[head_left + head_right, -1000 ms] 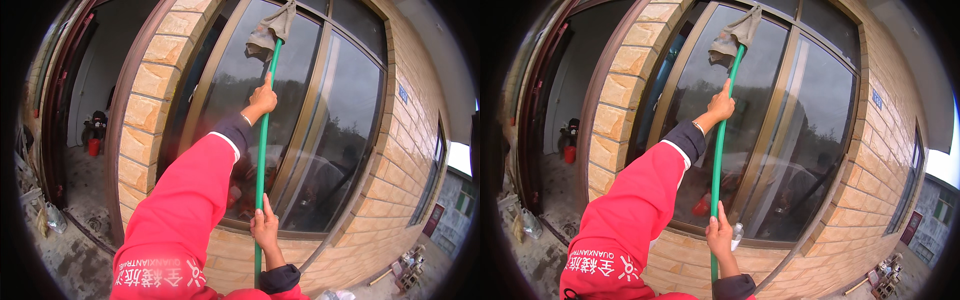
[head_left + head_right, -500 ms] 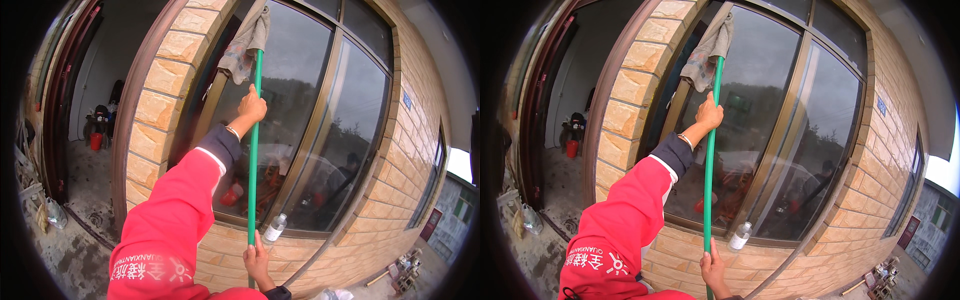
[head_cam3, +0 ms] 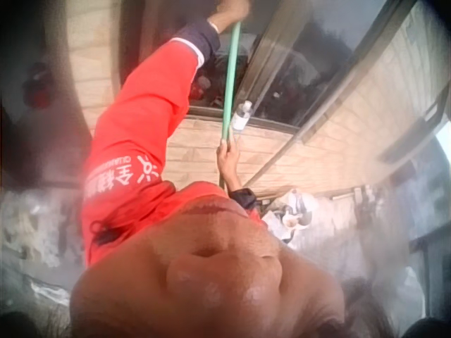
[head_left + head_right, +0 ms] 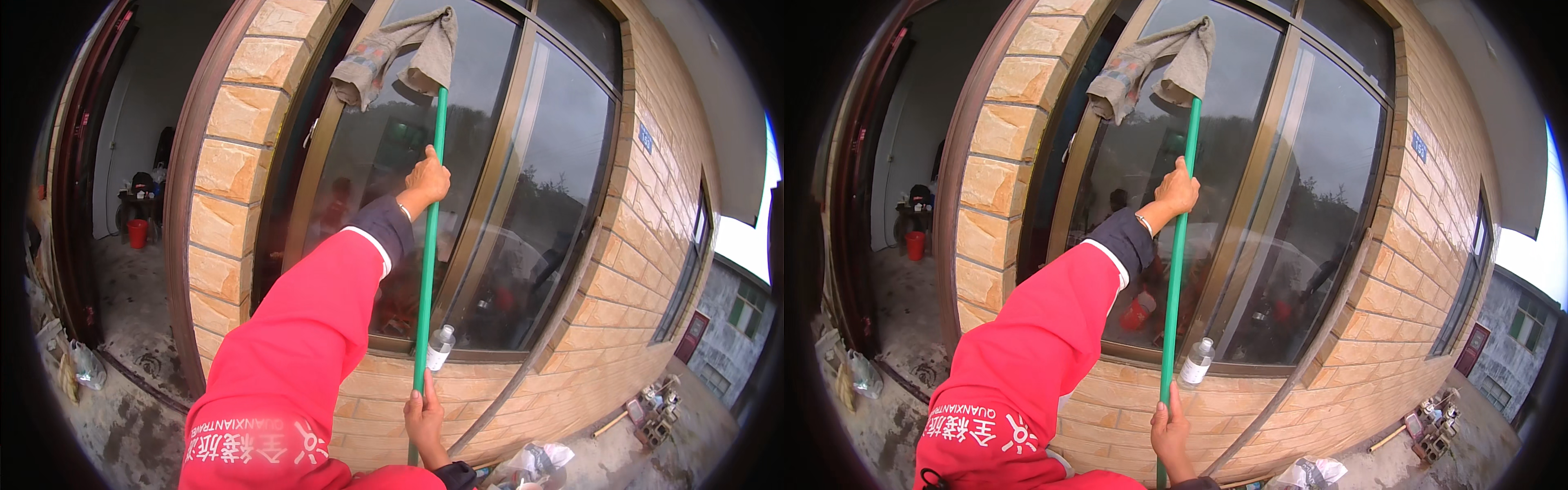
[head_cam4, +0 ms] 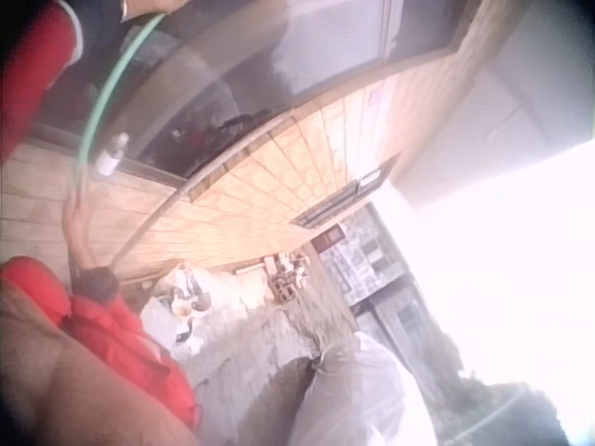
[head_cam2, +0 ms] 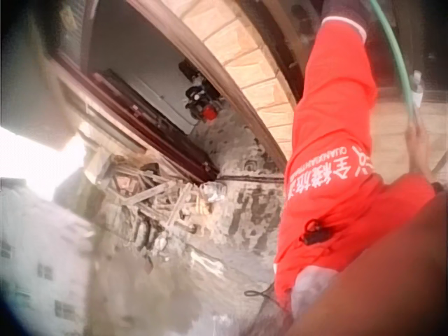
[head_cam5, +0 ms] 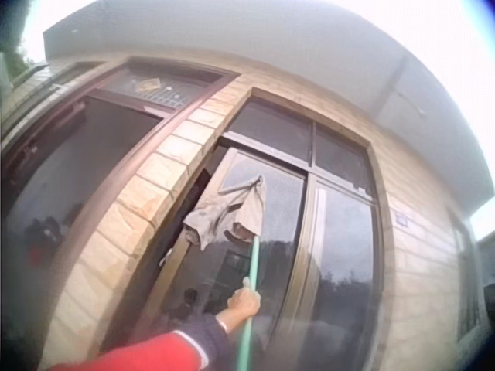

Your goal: The person wipes a wooden chair with a cloth, then moves to a bucket to wring out the cloth. They sweep the floor with a broom, wring the cloth again, and proceed to clean a large glass window using the cloth and a long green pole.

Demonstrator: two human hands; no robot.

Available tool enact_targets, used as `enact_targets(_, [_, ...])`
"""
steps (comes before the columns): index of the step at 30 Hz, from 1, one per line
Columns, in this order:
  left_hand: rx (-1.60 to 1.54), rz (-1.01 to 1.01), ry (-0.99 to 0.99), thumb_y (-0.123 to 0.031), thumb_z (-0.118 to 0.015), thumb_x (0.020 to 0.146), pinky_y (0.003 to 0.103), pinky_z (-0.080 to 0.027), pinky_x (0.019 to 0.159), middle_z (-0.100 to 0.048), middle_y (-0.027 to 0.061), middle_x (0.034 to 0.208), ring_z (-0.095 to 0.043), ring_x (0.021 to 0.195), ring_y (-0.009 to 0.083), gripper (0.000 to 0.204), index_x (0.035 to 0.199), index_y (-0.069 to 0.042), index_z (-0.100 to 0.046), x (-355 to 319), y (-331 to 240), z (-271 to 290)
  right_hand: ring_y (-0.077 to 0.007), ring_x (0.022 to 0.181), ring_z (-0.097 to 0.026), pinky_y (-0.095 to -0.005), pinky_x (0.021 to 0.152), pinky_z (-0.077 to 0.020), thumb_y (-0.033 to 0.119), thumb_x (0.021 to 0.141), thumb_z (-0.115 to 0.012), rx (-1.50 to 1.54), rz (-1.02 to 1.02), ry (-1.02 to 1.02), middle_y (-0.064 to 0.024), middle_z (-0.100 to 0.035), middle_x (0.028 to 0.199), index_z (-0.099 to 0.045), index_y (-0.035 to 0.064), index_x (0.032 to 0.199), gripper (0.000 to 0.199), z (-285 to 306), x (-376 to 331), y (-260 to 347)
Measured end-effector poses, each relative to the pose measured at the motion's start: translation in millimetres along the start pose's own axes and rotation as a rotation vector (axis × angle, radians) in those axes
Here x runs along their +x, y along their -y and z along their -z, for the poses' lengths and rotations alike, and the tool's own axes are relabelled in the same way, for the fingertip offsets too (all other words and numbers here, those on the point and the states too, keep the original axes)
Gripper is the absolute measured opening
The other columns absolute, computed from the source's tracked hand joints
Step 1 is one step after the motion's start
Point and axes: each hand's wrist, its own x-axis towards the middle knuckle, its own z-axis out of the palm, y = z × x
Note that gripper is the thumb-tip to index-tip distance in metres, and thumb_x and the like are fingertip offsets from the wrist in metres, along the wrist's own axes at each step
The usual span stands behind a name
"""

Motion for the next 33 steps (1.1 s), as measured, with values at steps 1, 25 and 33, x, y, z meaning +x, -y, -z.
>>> enact_targets(1, [0.024, -0.014, -0.002, -0.025, -0.053, 0.09, 0.05, -0.047, 0.089, -0.063, 0.0244, 0.111, -0.062, 0.103, 0.0408, 0.064, 0.143, -0.003, -0.024, -14, 4, -22, -0.005, 0.056, -0.046, -0.0216, 0.051, -0.0403, 0.006, 0.098, -0.049, -0.023, -0.037, -0.028, 0.0031, -0.049, 0.068, -0.033, 0.006, 0.147, 0.051, 7, -15, -11])
enact_targets(25, [0.114, -0.269, -0.084, -0.019, -0.054, 0.089, 0.056, -0.047, 0.077, -0.065, 0.0242, 0.089, -0.061, 0.084, 0.0456, 0.076, 0.152, -0.02, -0.01, -3, 10, -67, -0.0055, 0.055, -0.047, -0.0231, 0.051, -0.0414, 0.007, 0.097, -0.049, -0.11, 0.019, -0.109, 0.0024, -0.048, 0.064, -0.036, 0.0063, 0.146, 0.05, -4, 18, -48])
enact_targets(33, [0.023, -0.304, 0.031, -0.016, -0.054, 0.088, 0.055, -0.048, 0.078, -0.065, 0.0235, 0.086, -0.062, 0.084, 0.0442, 0.081, 0.152, -0.019, -0.005, -42, 24, -92, -0.0055, 0.054, -0.047, -0.0229, 0.05, -0.0408, 0.006, 0.096, -0.049, -0.117, 0.02, -0.161, 0.0018, -0.049, 0.064, -0.036, 0.0027, 0.144, 0.05, -7, -18, -85])
